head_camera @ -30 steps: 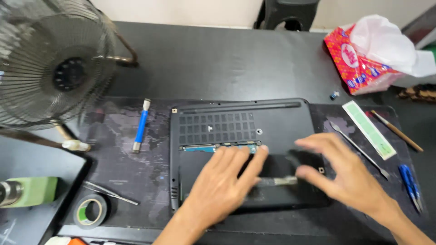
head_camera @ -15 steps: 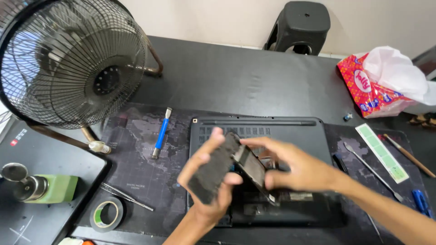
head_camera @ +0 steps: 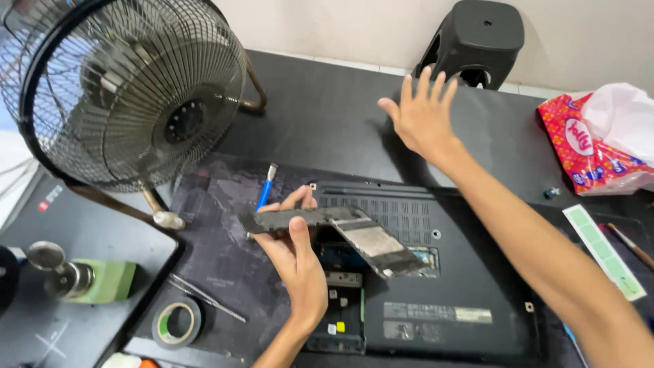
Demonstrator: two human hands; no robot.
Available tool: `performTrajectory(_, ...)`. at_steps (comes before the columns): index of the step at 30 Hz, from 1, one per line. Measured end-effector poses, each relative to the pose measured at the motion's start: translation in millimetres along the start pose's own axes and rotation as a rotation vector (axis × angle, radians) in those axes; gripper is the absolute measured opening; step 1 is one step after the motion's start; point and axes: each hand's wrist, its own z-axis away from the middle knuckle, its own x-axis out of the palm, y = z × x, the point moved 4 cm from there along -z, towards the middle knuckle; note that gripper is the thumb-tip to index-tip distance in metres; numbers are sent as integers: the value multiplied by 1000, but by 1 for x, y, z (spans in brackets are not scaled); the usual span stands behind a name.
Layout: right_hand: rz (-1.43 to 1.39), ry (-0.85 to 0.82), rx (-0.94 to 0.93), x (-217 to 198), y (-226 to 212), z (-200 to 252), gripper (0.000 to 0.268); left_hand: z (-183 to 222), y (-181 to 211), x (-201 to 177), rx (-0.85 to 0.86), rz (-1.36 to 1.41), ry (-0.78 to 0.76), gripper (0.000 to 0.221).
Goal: The person uses a screwdriver to remove screws from the bottom of a laptop, then uses a prying tool to detach the bottom cover. They remove the hard drive and optical drive, then continue to unscrew and pry open the laptop casing to access internal components.
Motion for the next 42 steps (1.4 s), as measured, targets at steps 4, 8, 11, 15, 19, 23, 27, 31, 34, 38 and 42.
performTrajectory(4, -259, 99, -72, -42, -14, 39, 56, -3, 0, 1, 24, 10, -52, 39)
performTrajectory(8, -885, -439, -162, -75, -56, 83, 73, -6, 3, 3, 97, -64, -85, 43)
performTrajectory(11, -847, -440, -202, -90, -62, 90, 91, -4, 5, 4, 148, -43, -105, 46)
performTrajectory(15, -970, -529, -198, -89, -62, 89, 88, -4, 5, -1, 249, -94, -106, 49)
performTrajectory(19, -1084, -574, -154, -78, -64, 68, 84, -11, 4, -4, 327, -275, -156, 54)
performTrajectory(23, -949, -258, -365, -40, -37, 11, 79, -15, 14, 13, 307, -507, -171, 84)
performTrajectory(27, -815, -136, -405, -9, -17, -49, 80, -20, 13, 18, 181, -691, -181, 109)
performTrajectory(31, -617, -106, -421, 12, -20, -68, 76, -26, 2, 14, -3, -764, -297, 81)
performTrajectory(34, -489, -66, -434, 21, -28, -64, 66, -26, -10, 2, -70, -802, -342, 52)
performTrajectory(38, -438, -55, -364, 14, -28, -46, 60, -27, -10, 2, -45, -777, -371, 38)
performTrajectory(42, -465, -61, -349, -10, -26, -12, 59, -27, -10, 5, -42, -819, -400, 32)
